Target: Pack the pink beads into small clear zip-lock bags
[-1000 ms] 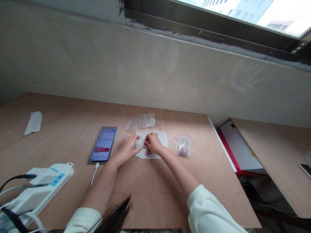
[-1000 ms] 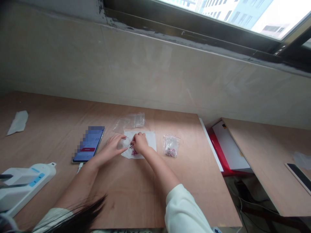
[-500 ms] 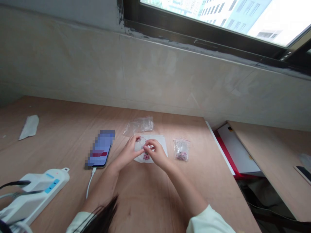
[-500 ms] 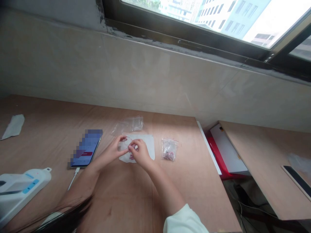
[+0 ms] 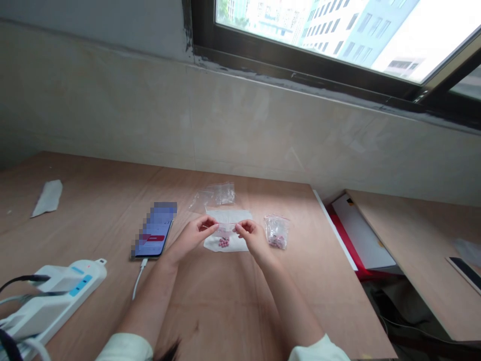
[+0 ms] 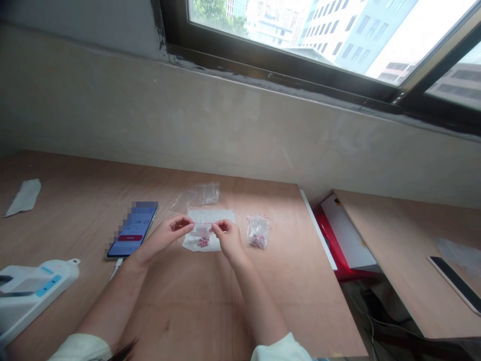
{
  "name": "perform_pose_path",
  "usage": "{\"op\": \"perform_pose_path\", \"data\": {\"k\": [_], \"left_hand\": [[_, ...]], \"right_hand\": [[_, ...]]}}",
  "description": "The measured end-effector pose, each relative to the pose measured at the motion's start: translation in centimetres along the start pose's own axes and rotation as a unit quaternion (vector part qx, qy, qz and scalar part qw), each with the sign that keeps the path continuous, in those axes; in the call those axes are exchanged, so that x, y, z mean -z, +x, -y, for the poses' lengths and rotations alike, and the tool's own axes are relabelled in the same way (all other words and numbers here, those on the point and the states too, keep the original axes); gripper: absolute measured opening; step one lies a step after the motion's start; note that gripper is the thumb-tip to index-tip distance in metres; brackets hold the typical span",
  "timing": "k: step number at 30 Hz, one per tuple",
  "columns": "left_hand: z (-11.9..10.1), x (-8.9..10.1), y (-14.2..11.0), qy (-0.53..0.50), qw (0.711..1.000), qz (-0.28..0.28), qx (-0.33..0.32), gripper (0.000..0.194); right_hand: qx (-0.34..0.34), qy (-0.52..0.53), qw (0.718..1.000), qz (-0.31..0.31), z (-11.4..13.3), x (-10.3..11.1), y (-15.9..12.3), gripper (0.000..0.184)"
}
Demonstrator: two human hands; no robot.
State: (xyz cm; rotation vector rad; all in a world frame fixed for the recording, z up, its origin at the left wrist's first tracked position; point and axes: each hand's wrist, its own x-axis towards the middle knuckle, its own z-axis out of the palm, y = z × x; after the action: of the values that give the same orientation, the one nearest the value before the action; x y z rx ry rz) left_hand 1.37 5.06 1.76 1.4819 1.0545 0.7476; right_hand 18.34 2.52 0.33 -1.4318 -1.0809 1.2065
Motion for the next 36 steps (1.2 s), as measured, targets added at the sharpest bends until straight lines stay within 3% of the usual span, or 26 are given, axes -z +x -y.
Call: {"op": "perform_pose_path", "data": {"k": [7, 11, 18, 24, 28, 32, 36], "left_hand": [[-0.6, 0.0, 0.5, 0.077, 0.997, -0.004, 0.0, 0.019], [-0.2, -0.3, 0.2, 0.079, 0.997, -0.019, -0.008, 0.018], [-0.6, -0.7, -0.7, 0.05, 0.998, 0.045, -0.003, 0.021], [-1.5, -0.8, 0.1, 0.088, 0.995, 0.039, -0.041, 0.024], [-1.2, -0.6, 0.3, 0.074, 0.995, 0.066, -0.008, 0.026], [-0.5, -0.6, 0.2, 0.049, 0.998, 0.031, 0.002, 0.026], [0.0, -1.1, 0.0, 0.017, 0.999, -0.026, 0.007, 0.026]], "right_hand": [[0.042, -0.031, 0.998, -0.044, 0.5, -0.3, -0.2, 0.013], [0.015, 0.006, 1.0, 0.024, 0.3, -0.8, -0.8, 0.016], [0.007, 0.02, 1.0, 0.001, 0.2, -1.6, -1.0, 0.01], [0.01, 0.054, 0.998, 0.039, 0.6, -1.7, -0.5, 0.014], [-0.017, 0.074, 0.997, 0.019, 0.9, -1.1, -0.2, 0.017], [-0.018, 0.099, 0.994, 0.037, 0.4, -1.1, -0.8, 0.02], [-0.023, 0.077, 0.995, 0.066, -1.8, -1.6, -2.4, 0.023]]}}
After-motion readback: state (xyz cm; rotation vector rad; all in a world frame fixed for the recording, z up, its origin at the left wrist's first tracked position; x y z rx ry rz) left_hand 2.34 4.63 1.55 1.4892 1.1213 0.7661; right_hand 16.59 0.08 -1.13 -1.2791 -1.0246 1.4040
